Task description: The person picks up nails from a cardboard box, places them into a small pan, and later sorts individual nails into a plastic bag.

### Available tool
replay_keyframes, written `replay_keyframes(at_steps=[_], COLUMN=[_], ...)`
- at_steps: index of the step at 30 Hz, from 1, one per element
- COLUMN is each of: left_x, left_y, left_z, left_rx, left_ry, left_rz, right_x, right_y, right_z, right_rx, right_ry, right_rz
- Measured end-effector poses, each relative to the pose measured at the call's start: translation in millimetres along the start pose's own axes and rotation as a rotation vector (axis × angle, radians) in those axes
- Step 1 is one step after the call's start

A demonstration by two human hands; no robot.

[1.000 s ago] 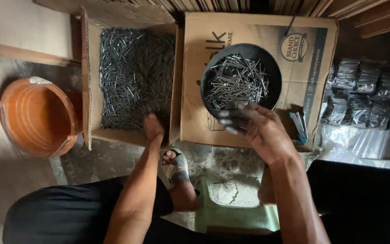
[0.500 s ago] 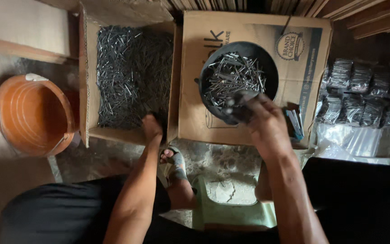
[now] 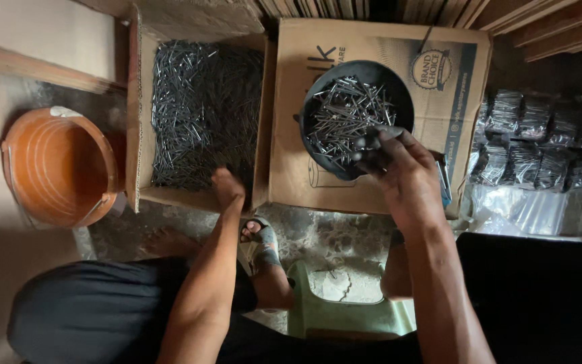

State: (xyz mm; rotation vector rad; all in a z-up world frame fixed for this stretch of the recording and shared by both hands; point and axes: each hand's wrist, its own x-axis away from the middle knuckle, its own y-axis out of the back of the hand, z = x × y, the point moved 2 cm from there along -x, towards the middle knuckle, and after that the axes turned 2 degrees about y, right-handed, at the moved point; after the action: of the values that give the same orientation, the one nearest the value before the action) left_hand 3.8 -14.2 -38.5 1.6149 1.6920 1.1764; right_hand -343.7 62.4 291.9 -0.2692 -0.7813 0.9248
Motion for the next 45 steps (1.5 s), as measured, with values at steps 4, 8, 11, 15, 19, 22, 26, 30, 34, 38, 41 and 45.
replay_keyframes(at_steps=[4,8,11,15,19,22,26,30,34,38,41,45], left_x=[-24.5,-14.2,3.1,-11.2,-21.1,-29.7,-6.2,-16.8,-27.1,-31.4,-24.7,-13.9], left_y=[-52.7,-17.3,26.4,1.6,-15.7,-33.9,36.4,48.8,68.4,89.2,107.7,155.2], left_z=[65.6,42.3,-9.9,26.9,43.7,68.4,-21.3,-47.7,-77.2,-94.6,-113.3,-166.9], left_rx=[-0.180,0.132,0.222,0.177,0.101,0.084,0.231,0.210,0.227,0.215,0.252,0.444], left_ry=[-0.177,-0.404,-0.309,-0.187,-0.032,-0.110,-0.156,-0.157,-0.201,-0.250,-0.189,-0.197], left_rz=[-0.207,-0.323,-0.267,-0.200,-0.222,-0.233,-0.272,-0.332,-0.403,-0.477,-0.487,-0.301], right_x=[0.9,-0.8,-2.1,-1.8,-6.3,-11.7,-15.1,-14.1,-19.8,-20.8,-22.7,-15.7], right_y=[3.2,4.2,4.6,2.0,4.1,10.8,12.1,3.2,6.0,7.3,13.9,1.6], right_z=[1.2,-3.1,-4.3,-3.5,-6.7,-12.8,-15.1,-10.6,-16.9,-18.2,-25.0,-23.8], right_rx=[0.032,0.053,0.060,0.068,0.073,0.074,0.096,0.115,0.099,0.121,0.213,0.271], right_ry=[-0.006,-0.039,-0.042,-0.039,-0.040,-0.053,-0.065,-0.108,-0.106,-0.086,-0.054,-0.106], right_rz=[0.056,0.038,0.075,0.060,0.023,-0.005,-0.063,-0.086,-0.062,-0.017,0.014,0.076])
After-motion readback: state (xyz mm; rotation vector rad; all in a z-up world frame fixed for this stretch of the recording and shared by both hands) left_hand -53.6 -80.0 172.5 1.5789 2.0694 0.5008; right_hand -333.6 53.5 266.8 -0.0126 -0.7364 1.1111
